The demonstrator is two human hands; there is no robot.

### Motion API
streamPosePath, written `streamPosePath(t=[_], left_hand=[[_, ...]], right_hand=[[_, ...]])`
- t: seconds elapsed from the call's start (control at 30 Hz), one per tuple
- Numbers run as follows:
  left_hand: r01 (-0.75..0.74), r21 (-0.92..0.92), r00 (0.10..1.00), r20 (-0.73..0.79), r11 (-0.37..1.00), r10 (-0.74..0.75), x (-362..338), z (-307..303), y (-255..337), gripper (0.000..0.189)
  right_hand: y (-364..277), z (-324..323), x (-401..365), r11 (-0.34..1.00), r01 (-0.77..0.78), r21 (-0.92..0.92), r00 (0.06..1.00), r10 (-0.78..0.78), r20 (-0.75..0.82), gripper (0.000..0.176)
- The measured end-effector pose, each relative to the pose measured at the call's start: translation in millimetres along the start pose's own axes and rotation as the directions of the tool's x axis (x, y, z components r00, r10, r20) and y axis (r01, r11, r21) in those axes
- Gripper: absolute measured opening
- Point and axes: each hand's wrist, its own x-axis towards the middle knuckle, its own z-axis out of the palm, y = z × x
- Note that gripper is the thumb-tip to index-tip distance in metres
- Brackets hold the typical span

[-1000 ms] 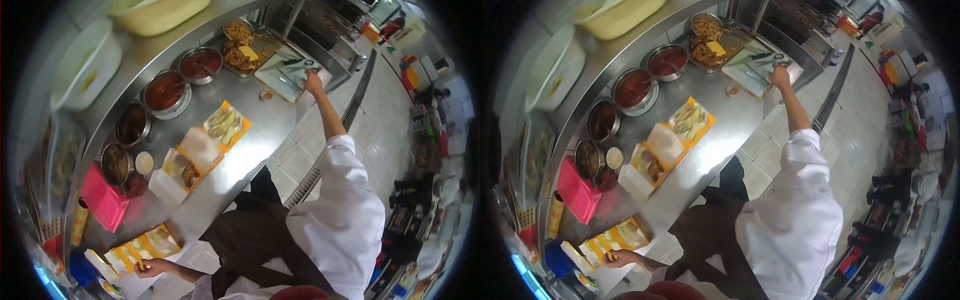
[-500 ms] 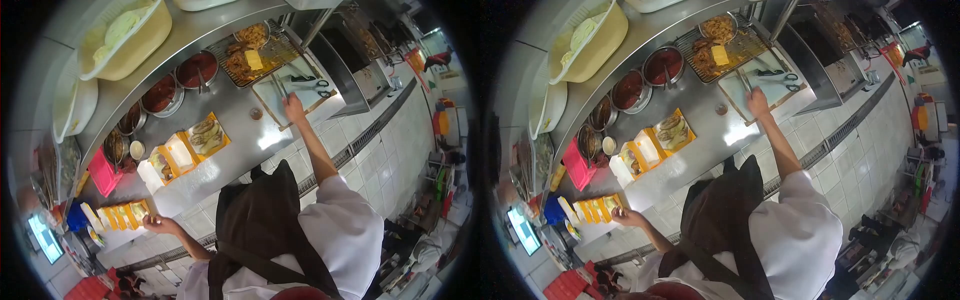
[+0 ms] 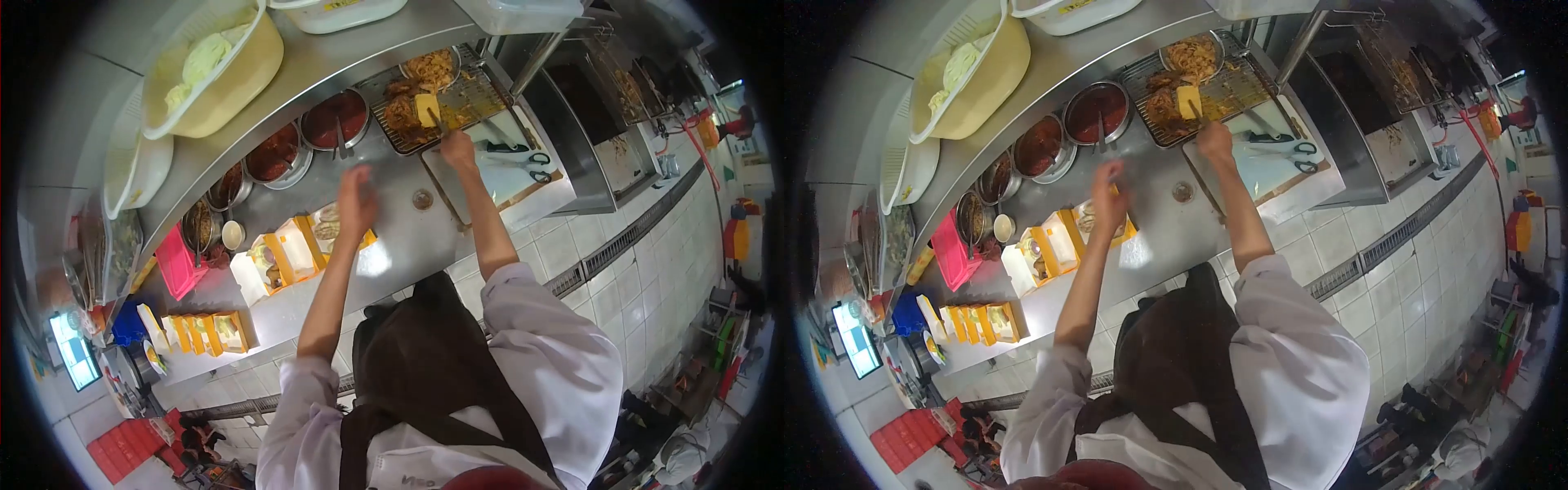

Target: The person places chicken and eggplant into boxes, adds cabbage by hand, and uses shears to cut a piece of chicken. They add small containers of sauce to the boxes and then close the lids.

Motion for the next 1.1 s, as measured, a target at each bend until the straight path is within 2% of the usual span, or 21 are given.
streamPosePath(t=[0.1,0.17,0.2,0.27,0.3,0.33,0.4,0.43,0.47,0.5,0.53,0.57,0.6,0.63,0.67,0.7,0.8,0.83,0.9,1.0,1.1], left_hand=[[-0.092,0.006,0.994,0.062,0.996,0.092,76,77,-16,0.043],[0.188,0.085,0.950,0.236,0.978,-0.203,119,111,-27,0.043],[0.194,0.085,0.953,0.220,0.977,-0.208,135,132,-43,0.043],[-0.002,0.396,0.948,0.293,0.918,-0.124,151,175,-80,0.037],[0.129,0.442,0.897,0.329,0.888,-0.295,157,181,-74,0.031],[0.139,0.444,0.896,0.324,0.885,-0.303,159,186,-69,0.031],[0.176,0.559,0.829,0.360,0.810,-0.428,169,194,-59,0.030],[0.008,0.576,0.895,0.361,0.817,-0.263,156,216,-80,0.031],[-0.141,0.620,0.933,0.344,0.772,-0.106,150,229,-106,0.034],[-0.072,0.609,0.938,0.310,0.790,-0.153,148,226,-108,0.035],[0.009,0.597,0.935,0.278,0.802,-0.218,140,216,-103,0.037],[0.084,0.583,0.925,0.256,0.808,-0.281,136,213,-97,0.039],[0.176,0.557,0.905,0.233,0.812,-0.355,136,200,-87,0.041],[0.260,0.521,0.881,0.217,0.813,-0.421,138,186,-84,0.044],[0.341,0.472,0.851,0.211,0.813,-0.480,136,173,-79,0.047],[0.393,0.421,0.829,0.222,0.818,-0.513,138,161,-69,0.050],[0.491,0.306,0.782,0.258,0.816,-0.567,147,149,-38,0.059],[0.517,0.278,0.771,0.260,0.810,-0.582,146,147,-31,0.063],[0.547,0.241,0.749,0.287,0.801,-0.598,148,146,-19,0.070],[0.518,0.343,0.667,0.412,0.784,-0.621,154,133,-11,0.087],[0.524,0.315,0.682,0.402,0.791,-0.612,156,146,-22,0.086]], right_hand=[[23,32,10,0.993,0.112,0.036,0.985,-0.106,-0.137,0.031],[23,34,6,0.985,0.170,0.018,0.971,-0.164,-0.174,0.030],[22,35,8,0.977,0.211,0.005,0.955,-0.205,-0.214,0.029],[41,53,31,0.928,0.345,-0.141,0.918,-0.365,-0.154,0.027],[35,45,27,0.963,0.269,-0.004,0.953,-0.267,-0.140,0.027],[37,41,20,0.976,0.176,0.130,0.981,-0.163,-0.108,0.026],[37,33,17,0.947,0.287,0.146,0.951,-0.263,-0.165,0.024],[35,36,9,0.907,0.388,0.163,0.912,-0.352,-0.213,0.022],[44,35,8,0.921,0.384,-0.070,0.915,-0.390,-0.101,0.019],[74,59,24,0.806,0.586,-0.081,0.786,-0.590,-0.186,0.024],[96,88,38,0.798,0.603,-0.022,0.761,-0.583,-0.286,0.028],[90,84,42,0.746,0.612,0.262,0.790,-0.569,-0.228,0.028],[88,68,54,0.519,0.847,0.117,0.532,-0.827,-0.180,0.027],[80,76,55,0.616,0.730,0.296,0.660,-0.748,-0.072,0.027],[90,83,72,0.696,0.709,-0.111,0.695,-0.717,-0.060,0.026],[59,63,58,0.848,0.442,0.293,0.876,-0.478,0.060,0.030],[47,64,67,0.981,0.107,0.163,0.962,-0.144,0.232,0.038],[60,72,72,0.978,0.126,0.165,0.958,-0.164,0.237,0.038],[79,76,67,0.890,0.454,0.036,0.889,-0.455,0.055,0.044],[110,103,92,0.870,0.474,0.134,0.880,-0.472,-0.049,0.044],[69,80,59,0.891,0.452,0.029,0.892,-0.451,-0.034,0.046]])
